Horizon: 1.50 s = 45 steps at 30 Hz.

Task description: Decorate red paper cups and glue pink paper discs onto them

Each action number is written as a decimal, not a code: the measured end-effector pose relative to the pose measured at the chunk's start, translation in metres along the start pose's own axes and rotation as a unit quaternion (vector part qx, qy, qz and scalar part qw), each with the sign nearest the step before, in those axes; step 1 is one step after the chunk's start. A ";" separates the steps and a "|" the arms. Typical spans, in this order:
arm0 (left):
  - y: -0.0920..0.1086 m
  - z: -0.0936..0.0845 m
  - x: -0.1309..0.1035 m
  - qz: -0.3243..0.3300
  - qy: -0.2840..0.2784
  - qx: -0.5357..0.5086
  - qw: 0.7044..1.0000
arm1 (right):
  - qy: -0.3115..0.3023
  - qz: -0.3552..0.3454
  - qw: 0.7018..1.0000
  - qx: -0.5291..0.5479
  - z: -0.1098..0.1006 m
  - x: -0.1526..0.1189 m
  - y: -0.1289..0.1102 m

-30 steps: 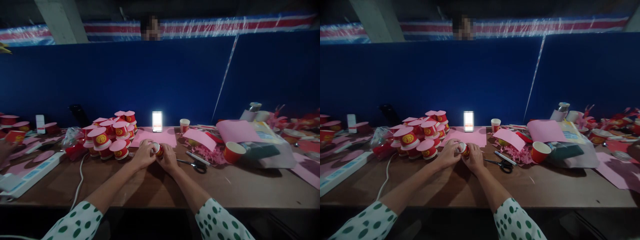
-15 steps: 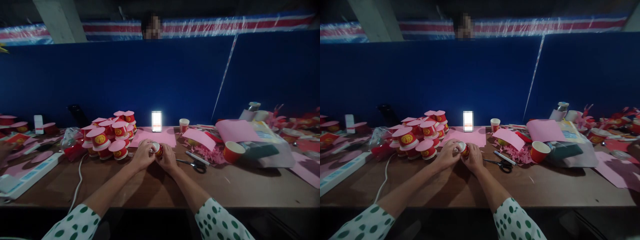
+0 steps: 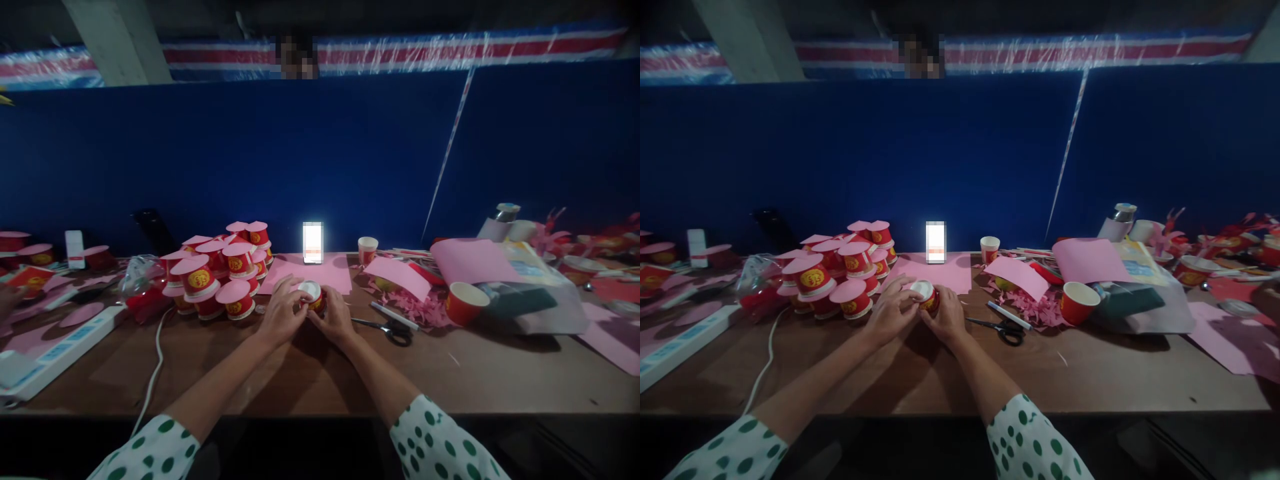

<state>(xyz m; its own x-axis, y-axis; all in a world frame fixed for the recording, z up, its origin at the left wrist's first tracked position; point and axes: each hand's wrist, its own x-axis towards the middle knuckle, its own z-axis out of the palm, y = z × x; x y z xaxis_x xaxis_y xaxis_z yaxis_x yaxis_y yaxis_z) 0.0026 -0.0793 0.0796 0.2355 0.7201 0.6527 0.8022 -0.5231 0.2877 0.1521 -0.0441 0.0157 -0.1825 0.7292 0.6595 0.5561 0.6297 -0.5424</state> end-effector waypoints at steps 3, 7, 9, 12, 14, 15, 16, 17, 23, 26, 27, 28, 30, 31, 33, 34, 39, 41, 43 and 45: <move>0.000 -0.003 -0.001 0.032 0.006 0.022 0.999 | -0.003 0.011 1.000 0.014 0.000 0.000 0.000; -0.002 -0.006 -0.002 0.090 -0.002 0.058 0.994 | -0.008 0.022 0.999 0.027 0.000 0.000 -0.001; -0.003 -0.007 -0.002 0.109 -0.012 0.080 0.991 | -0.007 0.021 0.999 0.031 0.001 0.000 0.000; -0.002 -0.010 -0.002 0.144 -0.022 0.101 0.984 | -0.006 0.023 0.999 0.037 0.001 0.000 0.001; -0.002 -0.012 -0.002 0.162 -0.020 0.113 0.980 | -0.003 0.033 0.998 0.044 0.001 0.000 0.001; -0.002 -0.012 -0.002 0.170 -0.017 0.123 0.978 | -0.003 0.038 0.998 0.048 0.001 0.000 0.001; -0.002 -0.012 -0.003 0.176 -0.013 0.135 0.975 | -0.003 0.042 0.998 0.052 0.001 0.000 0.001; -0.003 -0.012 -0.003 0.180 -0.011 0.146 0.973 | -0.004 0.045 0.997 0.056 0.002 0.000 0.001; -0.009 -0.011 -0.007 0.182 -0.022 0.154 0.971 | -0.011 0.057 0.994 0.091 0.004 0.001 0.002; -0.012 -0.009 -0.009 0.187 -0.022 0.168 0.968 | -0.027 0.065 0.991 0.115 0.005 0.000 0.003; -0.013 -0.009 -0.010 0.189 -0.021 0.175 0.966 | -0.031 0.068 0.990 0.122 0.005 0.000 0.004; -0.013 -0.009 -0.011 0.191 -0.018 0.181 0.964 | -0.032 0.071 0.989 0.125 0.005 0.000 0.004; -0.015 -0.008 -0.013 0.201 -0.011 0.197 0.960 | -0.033 0.076 0.988 0.128 0.005 0.001 0.003; -0.015 -0.007 -0.014 0.207 -0.008 0.206 0.956 | -0.034 0.079 0.988 0.128 0.005 0.001 0.003; -0.016 -0.006 -0.015 0.218 -0.003 0.229 0.949 | -0.037 0.088 0.988 0.123 0.005 0.001 0.003; -0.017 -0.006 -0.016 0.222 -0.001 0.242 0.945 | -0.038 0.093 0.988 0.120 0.005 0.001 0.002; -0.019 -0.004 -0.019 0.248 0.025 0.305 0.919 | -0.037 0.100 0.988 0.110 0.006 0.001 0.003; -0.020 -0.003 -0.020 0.251 0.030 0.323 0.912 | -0.036 0.100 0.989 0.107 0.006 0.001 0.004; -0.021 -0.004 -0.021 0.250 0.029 0.330 0.910 | -0.037 0.099 0.989 0.107 0.007 0.000 0.005; -0.023 -0.004 -0.022 0.249 0.028 0.329 0.910 | -0.037 0.097 0.989 0.108 0.007 0.000 0.006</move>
<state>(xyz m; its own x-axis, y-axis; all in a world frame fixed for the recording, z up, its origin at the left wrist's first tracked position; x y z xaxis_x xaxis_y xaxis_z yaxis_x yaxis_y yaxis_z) -0.0228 -0.0849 0.0615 0.6465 0.4349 0.6268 0.7628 -0.3787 -0.5241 0.1497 -0.0384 0.0091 -0.1523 0.8548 0.4962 0.4010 0.5123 -0.7594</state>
